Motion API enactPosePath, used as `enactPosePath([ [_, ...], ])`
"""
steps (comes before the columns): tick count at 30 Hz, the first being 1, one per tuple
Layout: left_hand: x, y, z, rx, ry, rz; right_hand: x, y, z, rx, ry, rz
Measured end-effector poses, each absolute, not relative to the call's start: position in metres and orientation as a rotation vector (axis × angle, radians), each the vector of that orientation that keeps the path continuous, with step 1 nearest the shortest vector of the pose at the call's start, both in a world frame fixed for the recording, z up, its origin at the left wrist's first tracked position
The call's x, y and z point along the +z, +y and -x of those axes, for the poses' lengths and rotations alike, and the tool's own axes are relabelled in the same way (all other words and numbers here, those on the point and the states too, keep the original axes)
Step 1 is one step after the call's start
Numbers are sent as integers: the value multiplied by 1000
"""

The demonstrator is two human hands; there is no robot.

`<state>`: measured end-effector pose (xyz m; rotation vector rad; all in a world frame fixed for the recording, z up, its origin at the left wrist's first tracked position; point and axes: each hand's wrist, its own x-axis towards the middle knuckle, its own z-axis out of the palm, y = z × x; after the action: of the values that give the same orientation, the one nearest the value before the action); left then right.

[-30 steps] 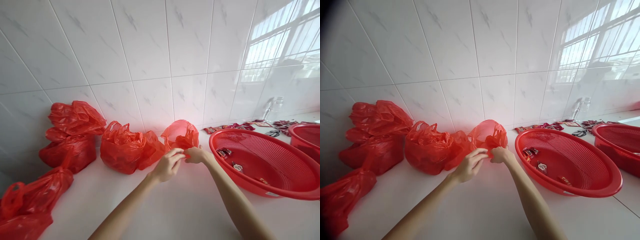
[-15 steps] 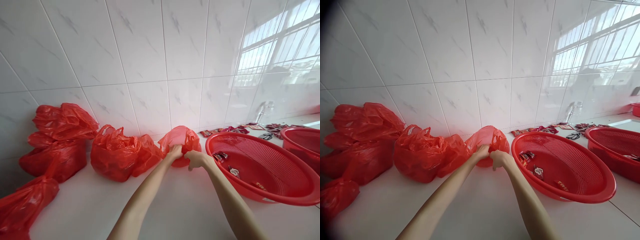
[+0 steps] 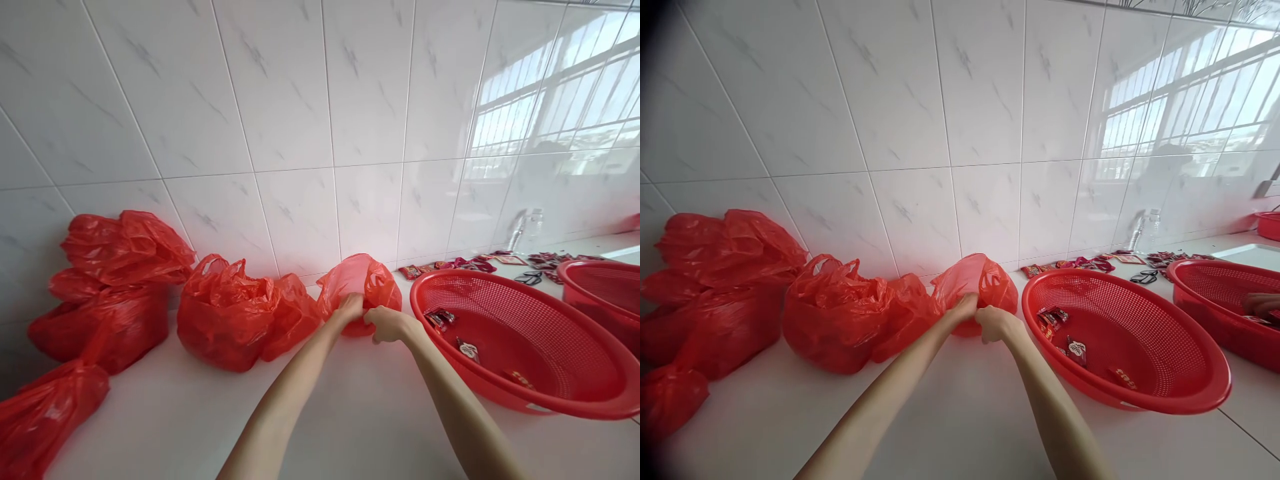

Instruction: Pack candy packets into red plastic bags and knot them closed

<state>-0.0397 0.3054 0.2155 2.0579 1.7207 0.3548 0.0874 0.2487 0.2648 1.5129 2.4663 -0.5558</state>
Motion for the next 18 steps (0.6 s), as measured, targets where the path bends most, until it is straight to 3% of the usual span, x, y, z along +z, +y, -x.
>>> enactPosePath([
  [10,274,293,79,1262,1429,-1770,261,258,-95,-542,2678,-1817],
  [18,271,262,116,1490,1072,-1416,262,265,-89,-636,2992,-2151],
])
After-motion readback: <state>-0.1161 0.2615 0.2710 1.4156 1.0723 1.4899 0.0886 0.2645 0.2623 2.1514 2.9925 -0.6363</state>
